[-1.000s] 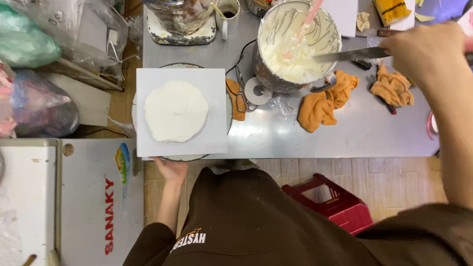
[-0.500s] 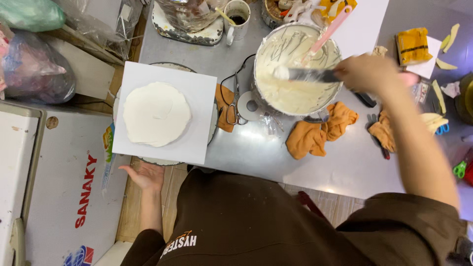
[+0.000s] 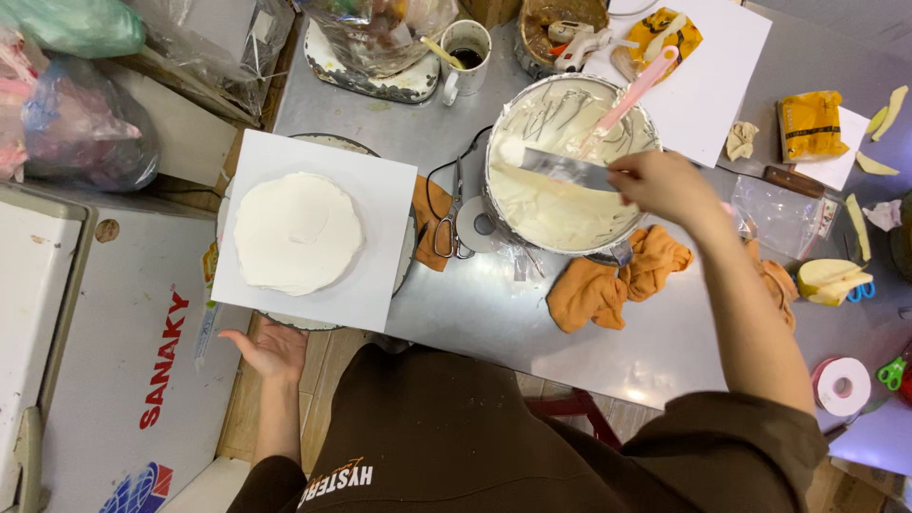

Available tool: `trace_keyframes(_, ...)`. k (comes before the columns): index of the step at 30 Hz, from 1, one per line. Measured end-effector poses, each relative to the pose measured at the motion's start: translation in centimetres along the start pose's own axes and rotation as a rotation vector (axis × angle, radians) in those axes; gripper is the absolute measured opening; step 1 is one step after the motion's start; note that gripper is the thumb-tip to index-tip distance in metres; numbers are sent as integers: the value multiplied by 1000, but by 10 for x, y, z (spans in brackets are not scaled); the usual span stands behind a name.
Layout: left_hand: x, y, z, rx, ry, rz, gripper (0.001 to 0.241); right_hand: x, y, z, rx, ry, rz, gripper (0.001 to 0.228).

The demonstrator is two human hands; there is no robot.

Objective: The person spreads white frosting onto the top of a cake with a spatula and then removes parchment paper strips from the base of the cake.

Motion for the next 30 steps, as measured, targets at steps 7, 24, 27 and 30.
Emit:
trace_keyframes(7,15,-16,0,-45,-20,-18,138,2,1,7,258,61,416,27)
trace_keyframes(24,-99,-18,28,-430,109,-260,57,55,38,90,135,63,-334,33)
trace_keyframes(27,-90,-2,13,-396,104,-378,59,-12,33,137,54,323,-418,39)
trace_keyframes(30,-51,-6,-6,-416,-102,-332,75,-124,19,204,128,486,-93,46)
Point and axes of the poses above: each hand's wrist, its own z-axis away from the middle knuckle, its own y-axis out of the back of the hand, x = y × z, the point moved 9 cm from there along -z, towards the middle knuckle, and after that the axes turned 14 degrees about -y, right-handed, at the moved point
